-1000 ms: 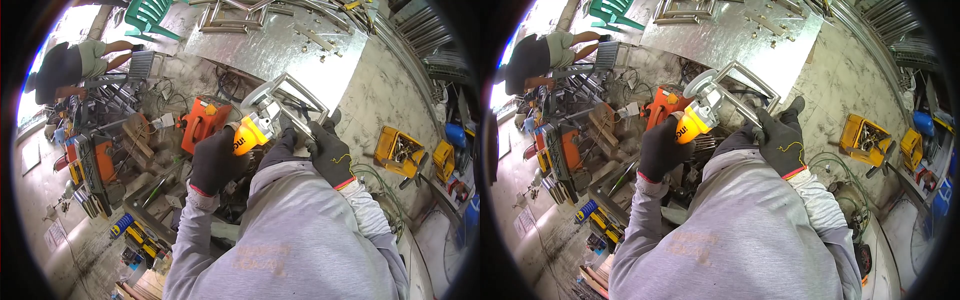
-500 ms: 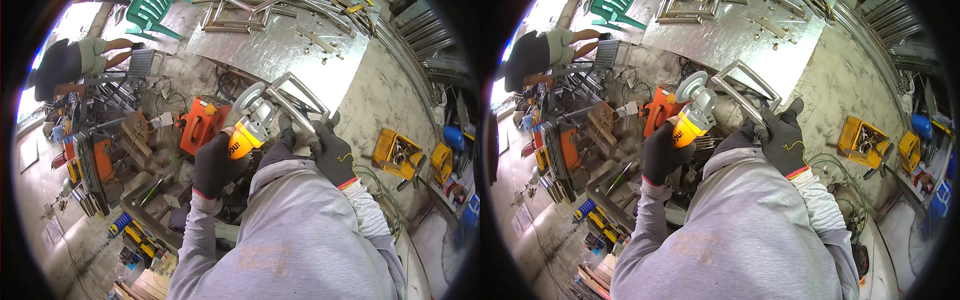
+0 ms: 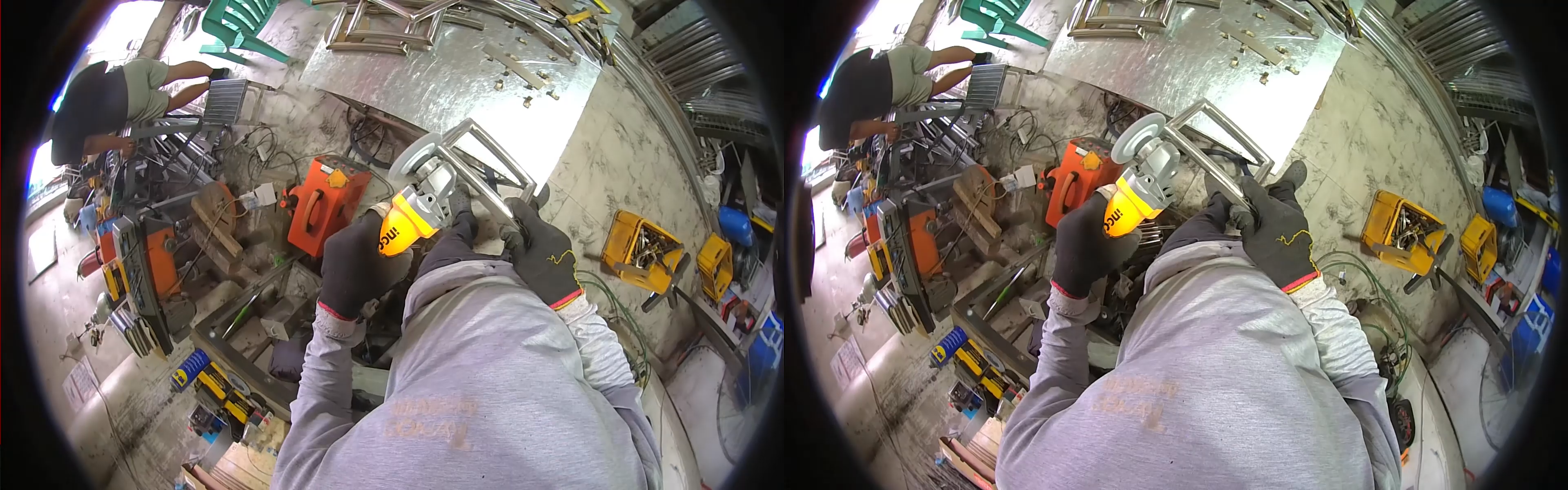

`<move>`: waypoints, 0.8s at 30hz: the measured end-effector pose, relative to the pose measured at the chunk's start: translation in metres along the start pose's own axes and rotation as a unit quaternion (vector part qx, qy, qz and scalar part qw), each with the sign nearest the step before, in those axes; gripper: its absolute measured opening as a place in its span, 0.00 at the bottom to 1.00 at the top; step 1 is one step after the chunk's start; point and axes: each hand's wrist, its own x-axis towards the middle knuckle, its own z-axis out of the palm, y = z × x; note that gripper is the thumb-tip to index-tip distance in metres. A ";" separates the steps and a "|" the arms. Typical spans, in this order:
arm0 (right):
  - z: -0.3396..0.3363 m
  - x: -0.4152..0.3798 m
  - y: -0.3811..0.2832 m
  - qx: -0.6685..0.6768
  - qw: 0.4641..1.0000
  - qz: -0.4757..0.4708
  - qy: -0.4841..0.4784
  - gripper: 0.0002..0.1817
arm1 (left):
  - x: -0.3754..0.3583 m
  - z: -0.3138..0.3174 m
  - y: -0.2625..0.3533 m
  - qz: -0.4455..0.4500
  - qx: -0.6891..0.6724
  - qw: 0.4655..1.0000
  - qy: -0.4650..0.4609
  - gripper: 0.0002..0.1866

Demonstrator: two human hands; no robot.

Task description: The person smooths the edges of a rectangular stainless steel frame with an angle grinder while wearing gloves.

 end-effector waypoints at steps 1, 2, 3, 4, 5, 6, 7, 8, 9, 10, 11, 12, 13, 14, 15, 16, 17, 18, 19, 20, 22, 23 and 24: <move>-0.001 0.000 -0.001 -0.001 1.000 0.000 0.000 0.25 | 0.000 0.000 0.000 0.009 -0.001 1.000 -0.003 0.35; -0.002 0.001 -0.002 -0.001 1.000 0.006 -0.004 0.25 | 0.000 -0.001 -0.001 0.017 -0.002 1.000 -0.005 0.35; -0.001 0.001 -0.003 0.000 1.000 0.011 -0.008 0.25 | 0.000 0.000 -0.002 0.016 -0.002 1.000 -0.004 0.35; -0.001 0.002 -0.003 0.000 1.000 0.010 -0.008 0.25 | -0.002 0.004 -0.003 0.022 0.003 1.000 0.010 0.35; -0.002 0.001 -0.002 0.002 1.000 0.005 -0.007 0.25 | -0.002 0.007 -0.003 0.028 0.006 0.999 0.022 0.35; -0.002 0.001 -0.001 0.004 1.000 0.002 -0.005 0.24 | -0.002 0.007 -0.003 0.029 0.006 0.999 0.022 0.35; -0.003 0.001 0.000 0.002 1.000 0.002 -0.004 0.24 | -0.001 0.007 -0.004 0.021 -0.010 0.999 0.026 0.35; -0.004 0.002 0.000 0.003 1.000 -0.003 -0.002 0.24 | 0.000 0.008 -0.004 0.012 -0.026 0.999 0.031 0.35; -0.004 0.002 0.000 0.005 1.000 -0.009 -0.001 0.24 | 0.000 0.008 -0.003 0.012 -0.028 0.999 0.032 0.35; -0.005 0.002 0.000 0.004 1.000 -0.010 0.000 0.24 | 0.000 0.006 -0.002 0.015 -0.021 0.999 0.018 0.35; -0.006 0.003 0.000 -0.002 1.000 -0.009 -0.005 0.24 | 0.000 0.005 -0.002 0.018 -0.014 1.000 0.005 0.35; -0.006 0.003 0.000 -0.008 1.000 -0.008 -0.011 0.25 | 0.000 0.006 -0.001 0.018 -0.014 1.000 0.006 0.35; -0.008 0.003 -0.001 -0.009 1.000 -0.009 -0.011 0.25 | -0.001 0.008 0.000 0.020 -0.024 0.999 0.020 0.35; -0.010 0.004 -0.003 -0.004 1.000 0.000 -0.016 0.25 | -0.001 0.010 0.000 0.022 -0.034 0.999 0.033 0.35; -0.011 0.004 -0.004 0.000 1.000 0.009 -0.021 0.25 | -0.001 0.011 -0.002 0.021 -0.035 0.999 0.034 0.35; -0.012 0.004 -0.004 -0.003 1.000 0.008 -0.022 0.25 | -0.001 0.013 -0.005 0.027 -0.039 0.998 0.041 0.35; -0.012 0.005 -0.004 0.010 0.999 0.022 -0.025 0.24 | -0.001 0.015 -0.007 0.033 -0.042 0.997 0.049 0.35; -0.013 0.006 -0.005 0.023 0.999 0.037 -0.029 0.23 | -0.001 0.017 -0.008 0.032 -0.043 0.997 0.051 0.35; -0.014 0.007 -0.005 0.022 0.999 0.035 -0.030 0.23 | -0.002 0.018 -0.009 0.050 -0.035 0.997 0.053 0.35; -0.015 0.007 -0.006 0.018 0.998 0.045 -0.038 0.24 | -0.003 0.019 -0.009 0.069 -0.028 0.996 0.055 0.35; -0.018 0.007 -0.007 0.014 0.997 0.055 -0.045 0.24 | -0.003 0.020 -0.008 0.051 -0.038 0.997 0.053 0.35; -0.019 0.007 -0.008 0.021 0.997 0.056 -0.045 0.25 | -0.002 0.020 -0.008 0.034 -0.048 0.997 0.049 0.35; -0.020 0.008 -0.008 0.027 0.997 0.056 -0.044 0.25 | -0.001 0.020 -0.007 0.034 -0.049 0.997 0.050 0.35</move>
